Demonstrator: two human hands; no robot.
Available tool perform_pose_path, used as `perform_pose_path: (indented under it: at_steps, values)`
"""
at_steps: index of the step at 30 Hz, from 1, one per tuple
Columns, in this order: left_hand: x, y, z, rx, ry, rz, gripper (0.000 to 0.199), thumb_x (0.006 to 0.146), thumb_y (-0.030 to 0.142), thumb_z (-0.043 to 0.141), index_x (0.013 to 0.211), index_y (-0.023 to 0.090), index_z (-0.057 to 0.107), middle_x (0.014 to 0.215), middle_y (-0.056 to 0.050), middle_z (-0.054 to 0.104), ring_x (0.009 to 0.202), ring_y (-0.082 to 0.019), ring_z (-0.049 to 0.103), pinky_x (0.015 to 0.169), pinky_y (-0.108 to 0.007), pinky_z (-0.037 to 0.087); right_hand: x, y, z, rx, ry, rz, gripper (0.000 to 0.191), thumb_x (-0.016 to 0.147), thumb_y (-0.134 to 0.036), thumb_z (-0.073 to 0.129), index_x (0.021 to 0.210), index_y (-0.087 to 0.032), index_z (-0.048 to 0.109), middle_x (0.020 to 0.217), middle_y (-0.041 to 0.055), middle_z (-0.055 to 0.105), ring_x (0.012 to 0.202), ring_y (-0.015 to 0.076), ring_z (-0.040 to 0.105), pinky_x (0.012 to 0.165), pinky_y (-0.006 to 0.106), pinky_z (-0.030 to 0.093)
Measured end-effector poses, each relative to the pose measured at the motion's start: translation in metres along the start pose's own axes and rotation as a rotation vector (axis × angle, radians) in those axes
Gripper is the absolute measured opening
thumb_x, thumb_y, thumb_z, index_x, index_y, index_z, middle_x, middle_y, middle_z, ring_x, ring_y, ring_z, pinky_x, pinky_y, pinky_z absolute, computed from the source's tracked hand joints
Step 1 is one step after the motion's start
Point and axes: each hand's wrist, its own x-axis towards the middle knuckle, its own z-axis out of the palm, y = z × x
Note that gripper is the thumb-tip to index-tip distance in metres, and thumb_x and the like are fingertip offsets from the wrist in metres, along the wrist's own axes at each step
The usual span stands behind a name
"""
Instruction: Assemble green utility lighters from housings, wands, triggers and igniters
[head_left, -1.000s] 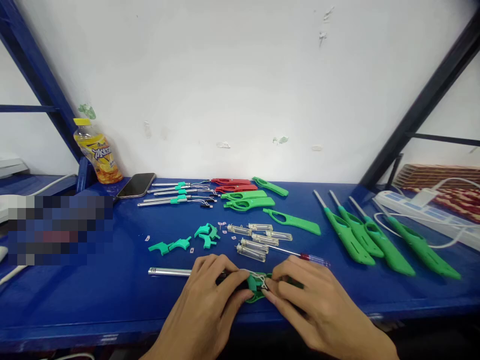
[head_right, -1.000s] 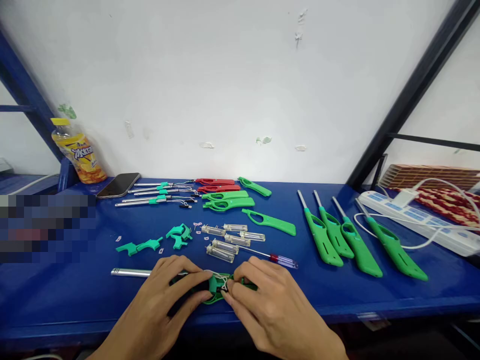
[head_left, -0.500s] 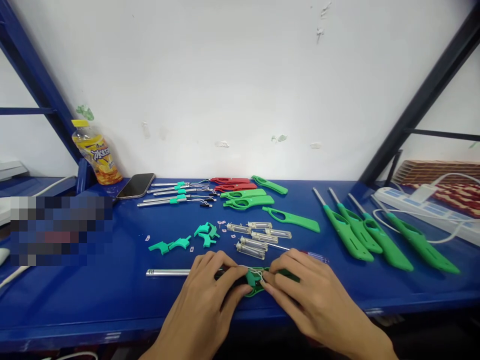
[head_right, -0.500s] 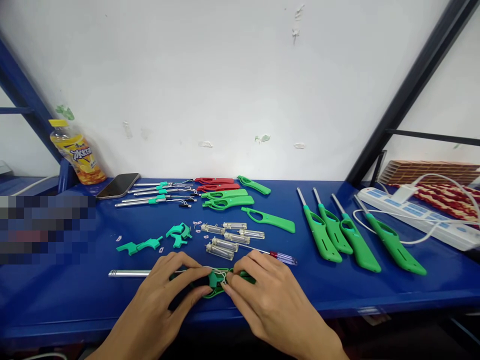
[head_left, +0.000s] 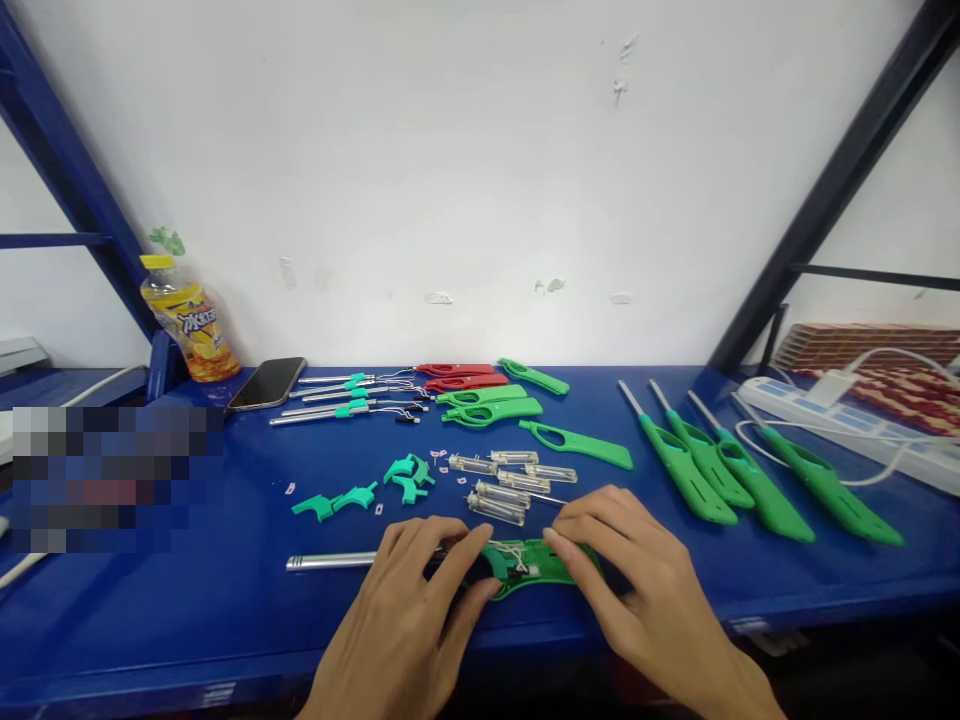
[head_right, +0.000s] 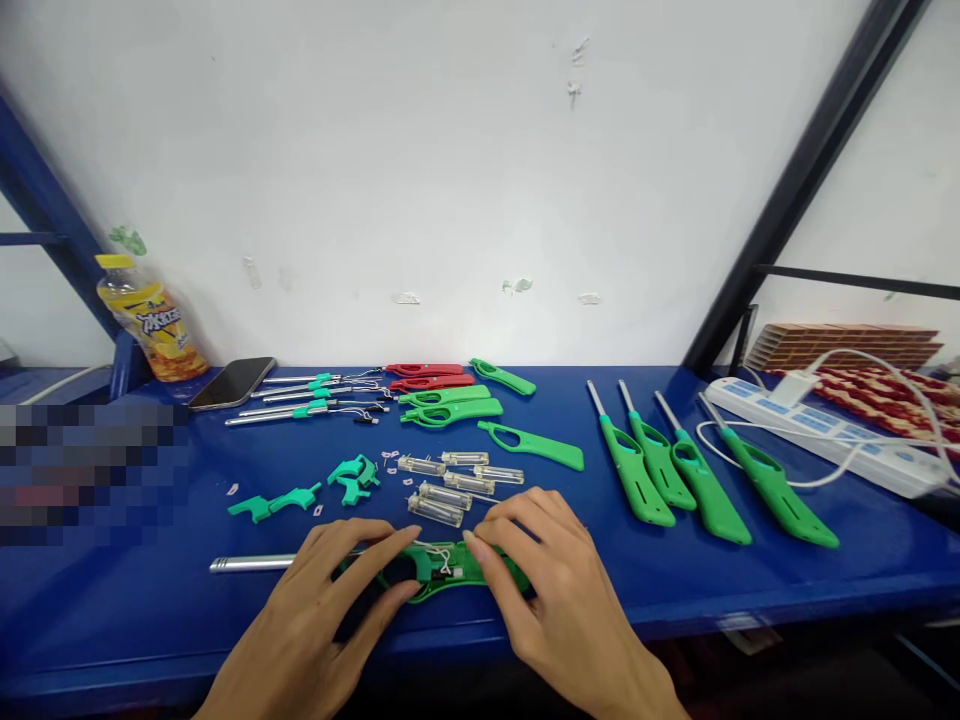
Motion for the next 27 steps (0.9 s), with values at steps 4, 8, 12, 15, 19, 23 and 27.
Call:
perform_pose_path:
  at_steps: [4, 8, 12, 15, 19, 23, 27]
  values:
    - [0.000, 0.000, -0.001, 0.042, 0.026, 0.022, 0.031, 0.111, 0.025, 0.053, 0.141, 0.023, 0.059, 0.121, -0.009, 0.070, 0.110, -0.029, 0.070, 0.095, -0.047, 0.058, 0.002, -0.001, -0.001, 0.013, 0.028, -0.006, 0.014, 0.105, -0.011, 0.060, 0.098, -0.022, 0.064, 0.093, 0.0010, 0.069, 0.087, 0.0179, 0.062, 0.083, 0.037, 0.045]
    - [0.001, 0.003, -0.001, 0.055, 0.051, 0.007, 0.036, 0.109, 0.025, 0.054, 0.144, 0.019, 0.057, 0.120, -0.010, 0.072, 0.109, -0.029, 0.070, 0.096, -0.046, 0.057, 0.003, -0.001, -0.003, 0.018, 0.036, -0.041, 0.014, 0.104, -0.011, 0.062, 0.096, -0.022, 0.065, 0.092, 0.0006, 0.071, 0.085, 0.0175, 0.063, 0.082, 0.036, 0.045]
    - [0.000, 0.009, -0.004, 0.025, 0.067, -0.025, 0.036, 0.106, 0.021, 0.055, 0.142, 0.019, 0.059, 0.117, -0.010, 0.073, 0.106, -0.027, 0.070, 0.095, -0.043, 0.058, 0.004, 0.001, -0.005, 0.014, 0.041, -0.061, 0.013, 0.103, -0.012, 0.063, 0.097, -0.023, 0.065, 0.090, -0.0002, 0.071, 0.085, 0.0175, 0.063, 0.083, 0.037, 0.046]
    - [0.005, 0.005, -0.016, -0.042, 0.113, -0.005, 0.033, 0.105, 0.016, 0.053, 0.136, 0.021, 0.063, 0.115, -0.008, 0.074, 0.105, -0.024, 0.070, 0.095, -0.039, 0.057, 0.004, 0.001, -0.005, 0.003, 0.083, -0.112, 0.014, 0.101, -0.009, 0.063, 0.096, -0.022, 0.064, 0.086, -0.0004, 0.071, 0.081, 0.0172, 0.064, 0.086, 0.038, 0.047]
    - [0.028, -0.027, -0.057, 0.014, 0.227, 0.016, 0.027, 0.105, 0.012, 0.053, 0.119, 0.027, 0.071, 0.102, -0.002, 0.076, 0.095, -0.021, 0.070, 0.091, -0.036, 0.054, 0.005, 0.001, -0.004, -0.005, 0.160, -0.153, 0.021, 0.098, -0.003, 0.059, 0.090, -0.022, 0.062, 0.078, -0.0017, 0.067, 0.071, 0.0155, 0.061, 0.088, 0.039, 0.048]
    - [0.051, -0.074, -0.096, 0.076, 0.018, -0.276, 0.024, 0.104, 0.041, 0.057, 0.110, 0.026, 0.076, 0.107, -0.005, 0.080, 0.099, -0.028, 0.073, 0.092, -0.040, 0.055, 0.017, -0.002, -0.002, -0.037, 0.145, -0.172, 0.020, 0.100, -0.005, 0.060, 0.092, -0.023, 0.062, 0.079, -0.0020, 0.068, 0.072, 0.0165, 0.062, 0.095, 0.042, 0.045]
    - [0.054, -0.102, -0.101, 0.018, -0.292, -0.411, 0.023, 0.098, 0.041, 0.061, 0.109, 0.030, 0.078, 0.112, -0.004, 0.079, 0.108, -0.030, 0.071, 0.093, -0.039, 0.053, 0.050, -0.008, -0.001, -0.099, 0.006, -0.121, 0.012, 0.106, -0.017, 0.060, 0.101, -0.025, 0.066, 0.091, 0.0000, 0.074, 0.084, 0.0206, 0.066, 0.106, 0.049, 0.039]
